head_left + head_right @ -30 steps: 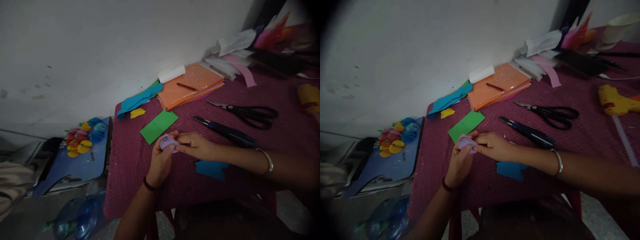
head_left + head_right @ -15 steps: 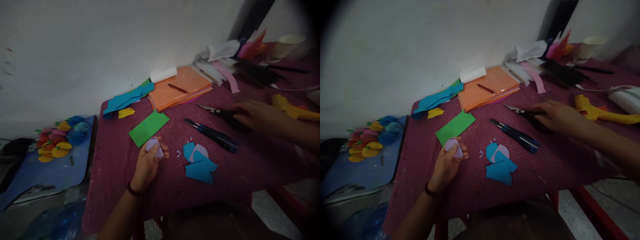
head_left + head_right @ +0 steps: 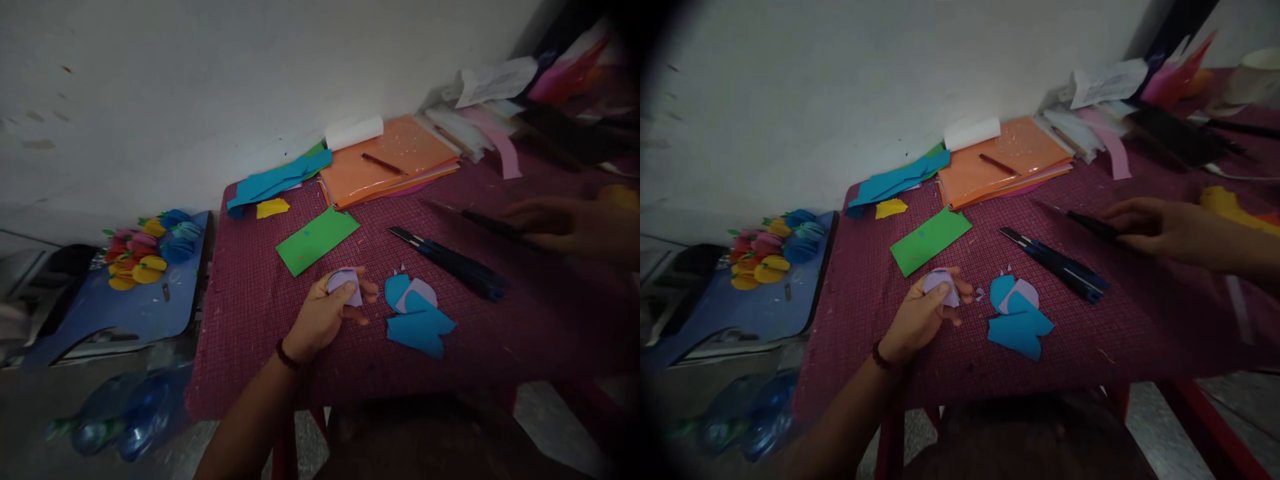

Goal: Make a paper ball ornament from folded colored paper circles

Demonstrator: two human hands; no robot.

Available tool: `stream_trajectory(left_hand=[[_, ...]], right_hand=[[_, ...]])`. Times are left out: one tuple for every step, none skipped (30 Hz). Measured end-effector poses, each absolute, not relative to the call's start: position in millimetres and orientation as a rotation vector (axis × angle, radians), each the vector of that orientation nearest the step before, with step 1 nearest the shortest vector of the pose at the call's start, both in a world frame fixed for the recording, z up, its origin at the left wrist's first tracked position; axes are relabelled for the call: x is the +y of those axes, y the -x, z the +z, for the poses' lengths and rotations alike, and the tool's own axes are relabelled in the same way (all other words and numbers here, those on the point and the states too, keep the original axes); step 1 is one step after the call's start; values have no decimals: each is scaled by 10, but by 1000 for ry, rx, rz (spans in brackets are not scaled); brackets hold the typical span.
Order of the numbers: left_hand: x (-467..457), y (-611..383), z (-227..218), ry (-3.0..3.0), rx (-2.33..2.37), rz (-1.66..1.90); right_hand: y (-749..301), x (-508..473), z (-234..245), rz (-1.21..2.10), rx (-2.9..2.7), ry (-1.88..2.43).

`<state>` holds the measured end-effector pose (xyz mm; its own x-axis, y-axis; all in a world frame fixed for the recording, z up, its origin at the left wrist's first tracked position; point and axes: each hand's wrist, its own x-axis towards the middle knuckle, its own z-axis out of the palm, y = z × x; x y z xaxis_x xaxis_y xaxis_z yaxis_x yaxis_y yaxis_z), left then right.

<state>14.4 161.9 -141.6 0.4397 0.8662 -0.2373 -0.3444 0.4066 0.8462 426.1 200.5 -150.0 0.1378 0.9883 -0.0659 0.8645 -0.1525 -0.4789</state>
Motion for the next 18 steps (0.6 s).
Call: stream_trajectory(left_hand=[[1613, -140, -1416, -821, 740, 863], [1608, -137, -1419, -840, 724, 870], [1602, -134, -1425, -868, 715, 882], [1597, -131, -1431, -904, 713, 893], [1591, -129, -1435, -939, 716, 900], [1585, -128, -1438, -967, 715, 892], [1578, -126, -1436, -981, 705, 870], [1571, -125, -1432, -982, 687, 837], [1563, -124, -1426, -975, 662, 809], [1557, -123, -1420, -967, 637, 784], [1551, -122, -1416, -966, 618, 769], [1547, -121, -1416, -972, 612, 762], [1544, -118, -1420, -984, 621, 768], [1544, -115, -1430, -999, 642, 788], [1544, -111, -1443, -1015, 669, 818], [1546, -107, -1459, -1033, 697, 849], [1549, -103, -1475, -1048, 720, 875], [1551, -100, -1489, -1061, 733, 891]], right_hand=[[-4209, 1949, -1430, 757, -1719, 1966], [-4133, 1878, -1359, 953, -1640, 1815], [-4037, 1799, -1288, 1087, -1612, 1660], [-3925, 1719, -1219, 1171, -1629, 1529], [-3802, 1644, -1153, 1235, -1688, 1429], [-3676, 1578, -1092, 1287, -1779, 1354], [-3553, 1524, -1037, 1301, -1881, 1319], [-3439, 1483, -991, 1273, -1986, 1306], [-3337, 1453, -954, 1246, -2097, 1292], [-3250, 1432, -925, 1204, -2194, 1284], [-3180, 1419, -905, 1164, -2280, 1279], [-3124, 1412, -891, 1129, -2349, 1273], [-3080, 1407, -879, 1091, -2392, 1271], [-3046, 1404, -869, 1057, -2417, 1266], [-3019, 1401, -857, 1031, -2425, 1252], [-2996, 1400, -844, 1012, -2418, 1232], [-2976, 1399, -830, 1000, -2404, 1213], [-2958, 1399, -817, 994, -2395, 1196]])
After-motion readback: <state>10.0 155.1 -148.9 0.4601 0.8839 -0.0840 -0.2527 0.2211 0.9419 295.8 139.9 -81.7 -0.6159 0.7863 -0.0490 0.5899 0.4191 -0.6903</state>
